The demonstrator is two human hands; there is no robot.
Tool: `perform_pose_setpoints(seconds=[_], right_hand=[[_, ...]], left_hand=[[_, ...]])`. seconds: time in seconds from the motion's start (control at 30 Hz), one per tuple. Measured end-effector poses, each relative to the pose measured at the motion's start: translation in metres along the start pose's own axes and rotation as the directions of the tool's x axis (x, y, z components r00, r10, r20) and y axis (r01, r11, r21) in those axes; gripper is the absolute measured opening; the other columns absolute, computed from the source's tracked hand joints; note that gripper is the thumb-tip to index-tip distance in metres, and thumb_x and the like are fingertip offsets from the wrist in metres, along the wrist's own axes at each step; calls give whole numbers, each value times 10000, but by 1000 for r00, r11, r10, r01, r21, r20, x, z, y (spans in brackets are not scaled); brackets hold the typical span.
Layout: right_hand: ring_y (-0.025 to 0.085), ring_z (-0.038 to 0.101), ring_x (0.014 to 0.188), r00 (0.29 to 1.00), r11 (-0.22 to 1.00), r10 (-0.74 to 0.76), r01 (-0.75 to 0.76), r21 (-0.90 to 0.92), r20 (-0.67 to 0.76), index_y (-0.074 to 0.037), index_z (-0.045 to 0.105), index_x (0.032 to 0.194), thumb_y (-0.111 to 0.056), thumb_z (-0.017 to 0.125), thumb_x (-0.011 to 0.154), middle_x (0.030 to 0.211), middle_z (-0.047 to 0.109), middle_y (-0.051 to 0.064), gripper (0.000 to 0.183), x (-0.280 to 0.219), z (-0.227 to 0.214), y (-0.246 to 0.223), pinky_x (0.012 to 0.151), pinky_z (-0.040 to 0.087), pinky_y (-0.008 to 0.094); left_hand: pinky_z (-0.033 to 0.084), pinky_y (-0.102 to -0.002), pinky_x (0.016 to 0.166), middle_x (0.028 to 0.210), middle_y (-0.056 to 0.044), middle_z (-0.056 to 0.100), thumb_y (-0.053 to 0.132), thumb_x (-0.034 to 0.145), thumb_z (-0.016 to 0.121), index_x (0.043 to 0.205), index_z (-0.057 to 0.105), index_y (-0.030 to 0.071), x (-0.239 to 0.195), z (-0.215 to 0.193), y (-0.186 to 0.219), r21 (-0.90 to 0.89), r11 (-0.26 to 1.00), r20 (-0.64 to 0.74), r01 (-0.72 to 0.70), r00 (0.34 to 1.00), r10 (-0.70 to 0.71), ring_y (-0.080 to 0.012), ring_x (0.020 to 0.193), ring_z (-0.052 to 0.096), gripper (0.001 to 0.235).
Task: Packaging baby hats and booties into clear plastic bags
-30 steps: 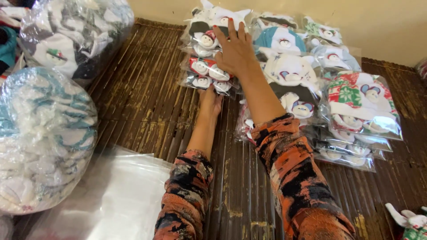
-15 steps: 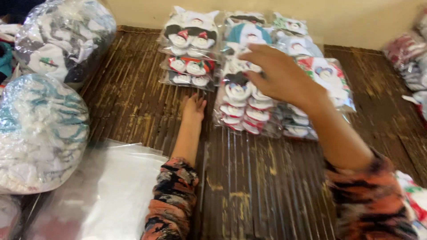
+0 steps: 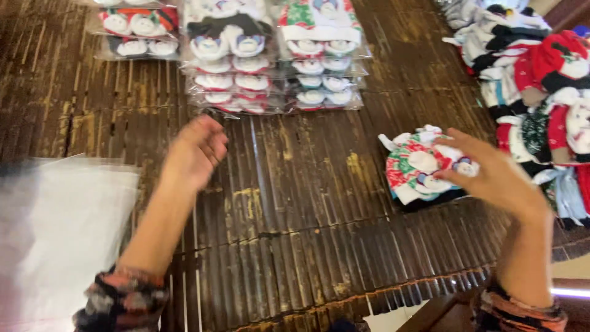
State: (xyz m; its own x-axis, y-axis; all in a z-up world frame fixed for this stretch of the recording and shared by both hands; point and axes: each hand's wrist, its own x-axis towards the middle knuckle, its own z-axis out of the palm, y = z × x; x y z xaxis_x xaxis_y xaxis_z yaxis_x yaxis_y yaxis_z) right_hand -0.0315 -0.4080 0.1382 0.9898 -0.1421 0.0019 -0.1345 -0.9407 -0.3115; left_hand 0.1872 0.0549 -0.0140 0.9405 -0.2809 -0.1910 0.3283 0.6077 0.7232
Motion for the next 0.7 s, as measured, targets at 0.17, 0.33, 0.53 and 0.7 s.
perform_pose_setpoints(seconds=[0.17,0.33,0.53,0.7], right_hand=[[354,258,1518,995,970,-42,63,-236,92,-408,438,1505,-375,881,635,1706,244,59,976,6,81,87,1137,263,568],[365,345,1413,989,960,-144,134,-245,-24,-452,601,1381,-477,762,757,1636,409,-1,645,7,86,87,1092,248,515],[281,496,1273,997,962,-81,75,-263,-10,-448,653,1280,-488,625,936,1524,538,-227,347,26,100,130,925,358,450],[232,589,658,981,953,-147,174,247,-125,-126,693,893,-324,655,1016,613,568,95,236,34,72,112,719,435,351]], left_hand=[[573,-270,752,1088,-144,688,102,987,541,1241,615,33,-85,89,-50,414,832,-30,369,919,-393,-197,864,651,273],[566,-339,917,1192,-134,713,259,955,543,1292,618,68,-96,55,-121,747,633,272,203,775,-570,-227,1054,671,394],[619,-268,800,1184,-135,696,307,1010,561,1314,582,23,-97,42,-123,511,814,246,277,860,-447,-160,926,739,416],[622,-244,796,1188,-141,698,298,1017,551,1314,584,20,-95,35,-127,483,829,253,283,861,-441,-153,923,748,409]])
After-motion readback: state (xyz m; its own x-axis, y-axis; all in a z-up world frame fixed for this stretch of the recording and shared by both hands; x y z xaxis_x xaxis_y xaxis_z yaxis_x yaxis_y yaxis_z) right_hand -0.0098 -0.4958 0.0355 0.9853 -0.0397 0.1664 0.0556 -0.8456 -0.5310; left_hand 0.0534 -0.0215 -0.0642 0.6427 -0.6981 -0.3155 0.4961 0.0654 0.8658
